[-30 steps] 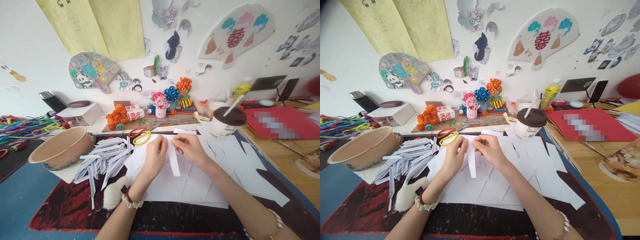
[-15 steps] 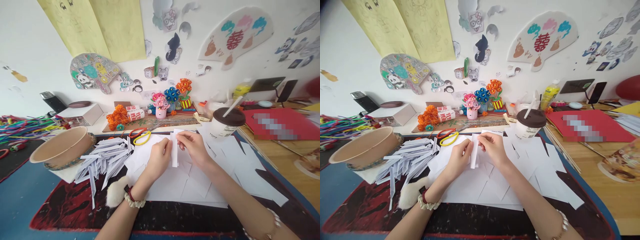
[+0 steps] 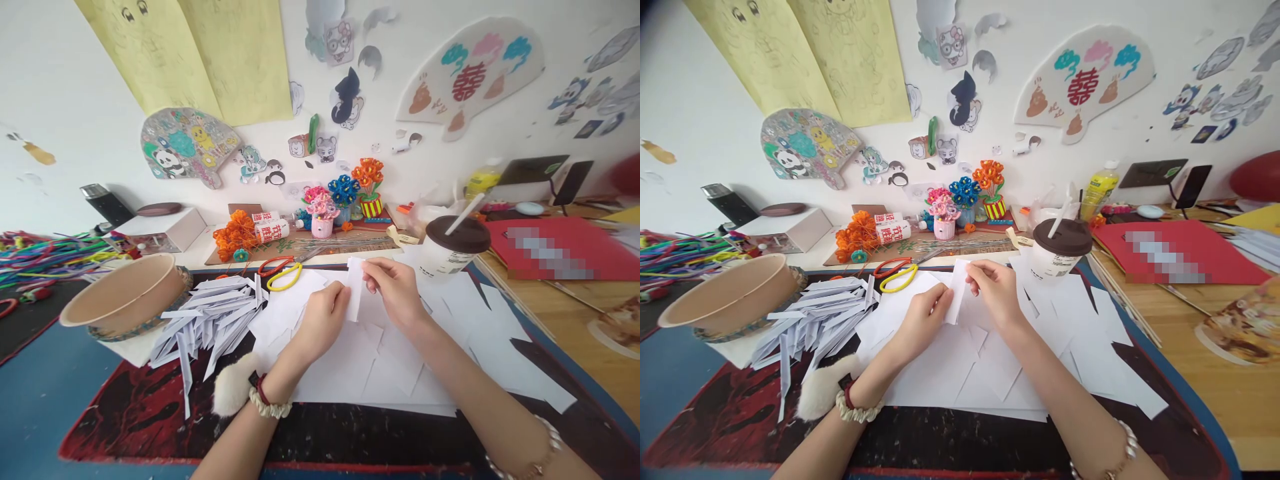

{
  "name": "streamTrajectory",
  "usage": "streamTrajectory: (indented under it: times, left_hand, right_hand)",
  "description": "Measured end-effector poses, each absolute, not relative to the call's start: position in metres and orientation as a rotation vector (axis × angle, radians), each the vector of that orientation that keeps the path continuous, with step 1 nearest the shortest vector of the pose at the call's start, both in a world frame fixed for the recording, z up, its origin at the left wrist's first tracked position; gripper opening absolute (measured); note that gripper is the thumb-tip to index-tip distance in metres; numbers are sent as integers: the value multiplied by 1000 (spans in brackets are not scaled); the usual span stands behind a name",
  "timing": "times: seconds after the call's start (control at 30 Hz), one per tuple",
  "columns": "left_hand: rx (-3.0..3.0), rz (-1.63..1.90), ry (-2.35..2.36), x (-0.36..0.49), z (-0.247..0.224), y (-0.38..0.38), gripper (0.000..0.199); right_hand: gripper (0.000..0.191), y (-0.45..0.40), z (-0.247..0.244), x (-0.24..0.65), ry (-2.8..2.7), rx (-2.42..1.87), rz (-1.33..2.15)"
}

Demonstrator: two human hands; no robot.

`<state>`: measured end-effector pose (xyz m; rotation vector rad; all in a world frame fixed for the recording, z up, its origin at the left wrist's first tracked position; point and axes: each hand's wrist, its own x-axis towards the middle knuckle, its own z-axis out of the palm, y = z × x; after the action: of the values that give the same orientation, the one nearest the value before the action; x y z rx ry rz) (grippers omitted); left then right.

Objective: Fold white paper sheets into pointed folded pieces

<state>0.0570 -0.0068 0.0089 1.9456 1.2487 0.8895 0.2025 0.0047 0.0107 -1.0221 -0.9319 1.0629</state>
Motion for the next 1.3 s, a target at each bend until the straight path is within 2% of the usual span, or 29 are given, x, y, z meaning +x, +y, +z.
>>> streamTrajectory:
  times: [0.33,0.7,0.9,1.03,1.2,1.3]
  left_hand:
    - [1894,882,1238,60,13,-12,33]
    - [1869,906,1357,62,12,-14,45]
    - [1876,968,1293,61,13,-16,43]
    - [1824,992,1255,62,15,-16,41]
    - [1833,958,1273,60,12,-13,29]
    - [1841,922,1300,58,10,-10,31]
  right_hand:
    - [15,10,10,210,-851,-1023,1002]
    - [14,12,8,210,-781,-1007,968]
    - [18,20,9,228,-668,-984,887]
    - [21,18,11,227,-729,-980,973]
    - [25,9,13,210,-897,-989,1150]
    - [29,7,14,207,-986,-1024,1216]
